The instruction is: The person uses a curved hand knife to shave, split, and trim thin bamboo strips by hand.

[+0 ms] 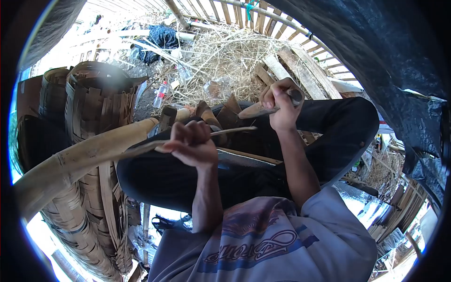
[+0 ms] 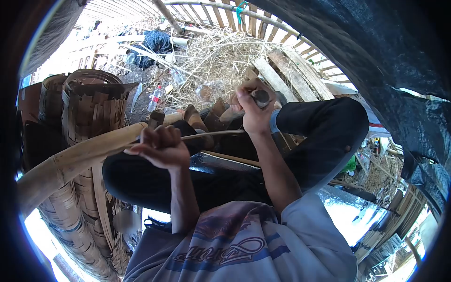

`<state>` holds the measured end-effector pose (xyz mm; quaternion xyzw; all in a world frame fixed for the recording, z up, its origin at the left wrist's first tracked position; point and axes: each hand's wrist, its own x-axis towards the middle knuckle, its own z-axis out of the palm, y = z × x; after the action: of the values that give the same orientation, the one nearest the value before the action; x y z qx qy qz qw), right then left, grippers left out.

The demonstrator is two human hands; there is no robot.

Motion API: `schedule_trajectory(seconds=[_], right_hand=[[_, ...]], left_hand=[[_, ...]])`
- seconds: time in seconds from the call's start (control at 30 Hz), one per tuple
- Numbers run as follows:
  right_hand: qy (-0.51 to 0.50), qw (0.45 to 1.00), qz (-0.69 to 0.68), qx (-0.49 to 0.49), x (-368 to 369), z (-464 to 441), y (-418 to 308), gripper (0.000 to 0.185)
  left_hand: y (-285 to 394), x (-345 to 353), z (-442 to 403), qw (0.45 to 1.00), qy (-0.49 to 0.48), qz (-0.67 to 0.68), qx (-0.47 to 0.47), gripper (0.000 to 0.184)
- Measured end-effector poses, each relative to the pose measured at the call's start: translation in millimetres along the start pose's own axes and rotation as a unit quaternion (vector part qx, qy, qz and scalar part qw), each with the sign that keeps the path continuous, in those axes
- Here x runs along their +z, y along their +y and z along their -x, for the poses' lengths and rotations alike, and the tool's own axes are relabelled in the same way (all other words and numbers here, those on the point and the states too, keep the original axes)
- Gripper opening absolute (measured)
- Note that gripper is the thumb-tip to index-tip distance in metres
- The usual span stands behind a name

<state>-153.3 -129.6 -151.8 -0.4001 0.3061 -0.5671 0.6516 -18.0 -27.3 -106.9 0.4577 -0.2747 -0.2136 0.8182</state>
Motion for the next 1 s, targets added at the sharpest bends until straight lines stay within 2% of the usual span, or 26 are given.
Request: schedule_trajectory(seconds=[0.07,0.1,0.13,0.2,0.33,0.47,0.63,0.73,0.83,1.0], right_hand=[[-0.043,0.999,-0.018,-0.02,4.9,3.8,-7.4,0.01],[-0.046,0.999,-0.006,-0.027,1.2,6.2,0.9,0.01],[-0.039,0.999,-0.007,-0.026,-5.9,6.5,7.6,0.01],[0.014,1.0,0.004,-0.026,-21.5,6.2,14.1,0.005],[0.029,0.996,-0.059,-0.066,-23.8,-4.1,-8.7,0.005],[0.042,0.996,-0.035,-0.071,-27.0,0.6,-6.5,0.006],[0.015,0.998,-0.041,-0.051,-19.1,11.0,-1.0,0.007],[-0.004,0.998,-0.048,-0.038,-16.8,13.6,1.6,0.007],[-0.015,0.999,0.006,-0.036,-10.6,17.4,-2.2,0.01],[-0.035,0.998,-0.051,-0.023,2.1,23.8,-5.8,0.009]], left_hand=[[-11.1,10.7,16.0,0.998,-0.004,-0.009,-0.068,0.059],[-6.0,9.7,15.8,0.996,-0.074,-0.045,0.015,0.058],[1.0,10.2,9.5,0.996,-0.078,-0.047,0.01,0.058],[20.6,7.8,-4.1,0.994,-0.039,0.105,0.005,0.058],[43.5,-7.6,-15.9,0.982,-0.047,0.174,0.047,0.061],[49.2,-13.5,-14.6,0.984,-0.042,0.16,0.063,0.06],[40.6,-14.5,-11.0,0.997,0.021,0.0,0.073,0.061],[38.2,-7.6,-10.7,0.997,-0.009,0.01,0.079,0.062],[38.4,-11.2,-10.1,0.997,-0.005,0.015,0.081,0.062],[40.9,-12.6,-5.0,0.996,-0.013,0.029,0.088,0.062]])
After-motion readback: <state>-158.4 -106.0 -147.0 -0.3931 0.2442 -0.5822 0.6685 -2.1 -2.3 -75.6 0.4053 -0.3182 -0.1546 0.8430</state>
